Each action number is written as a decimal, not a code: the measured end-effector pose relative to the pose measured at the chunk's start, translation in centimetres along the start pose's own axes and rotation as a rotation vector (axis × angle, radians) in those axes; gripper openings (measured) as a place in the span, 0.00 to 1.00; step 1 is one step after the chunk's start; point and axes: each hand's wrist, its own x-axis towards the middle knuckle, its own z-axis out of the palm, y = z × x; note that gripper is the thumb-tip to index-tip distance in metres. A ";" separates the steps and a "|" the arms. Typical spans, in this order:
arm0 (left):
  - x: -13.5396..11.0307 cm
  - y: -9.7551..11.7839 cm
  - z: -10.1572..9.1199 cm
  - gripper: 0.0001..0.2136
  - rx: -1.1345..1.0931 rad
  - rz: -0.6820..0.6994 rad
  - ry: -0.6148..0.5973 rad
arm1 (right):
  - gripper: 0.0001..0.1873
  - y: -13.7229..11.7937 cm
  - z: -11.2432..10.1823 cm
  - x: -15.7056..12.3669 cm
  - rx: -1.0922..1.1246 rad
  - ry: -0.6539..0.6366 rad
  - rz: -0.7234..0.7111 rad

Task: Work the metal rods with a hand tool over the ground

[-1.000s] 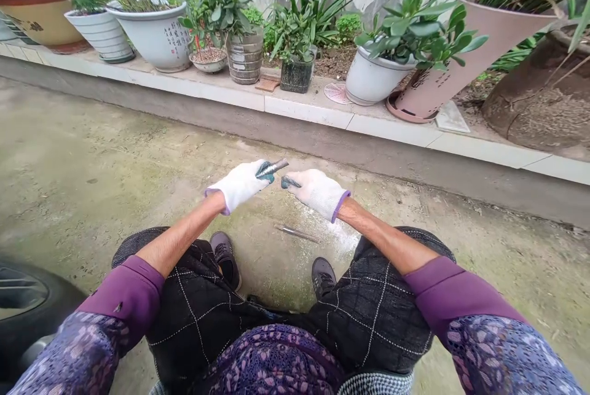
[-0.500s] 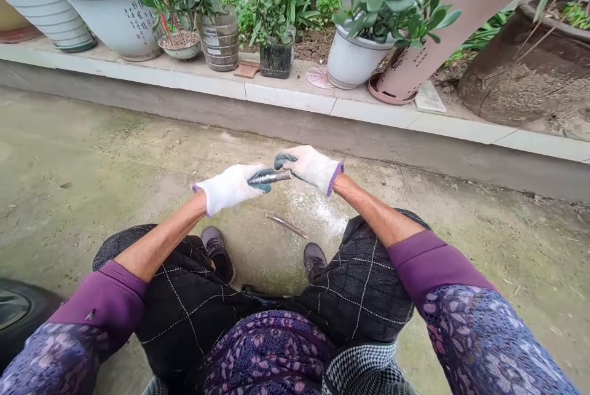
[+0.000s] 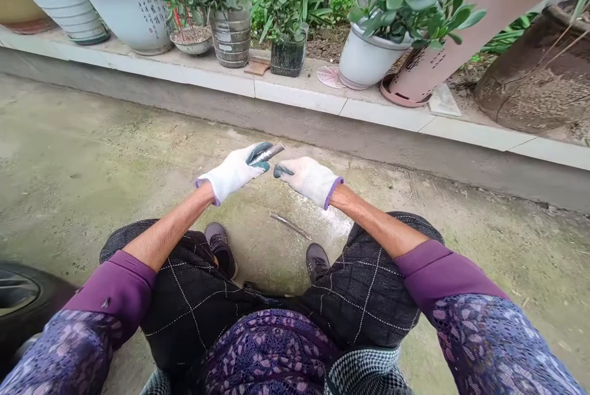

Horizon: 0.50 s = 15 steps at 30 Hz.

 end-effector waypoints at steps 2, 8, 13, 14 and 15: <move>0.2 0.1 0.1 0.18 -0.105 -0.078 -0.024 | 0.15 -0.3 -0.1 -0.5 -0.056 -0.032 0.024; 1.2 0.9 -0.6 0.14 -0.672 -0.247 0.056 | 0.17 0.7 -0.9 -0.5 -0.116 0.225 0.018; 3.5 0.7 0.0 0.13 -0.999 -0.281 0.225 | 0.16 0.3 -0.1 0.7 0.210 0.325 0.044; 4.1 0.6 0.4 0.12 -1.051 -0.264 0.261 | 0.16 -0.2 0.4 1.1 0.266 0.297 0.039; 4.6 0.5 1.0 0.12 -1.100 -0.240 0.296 | 0.17 -0.7 0.9 1.6 0.290 0.266 0.047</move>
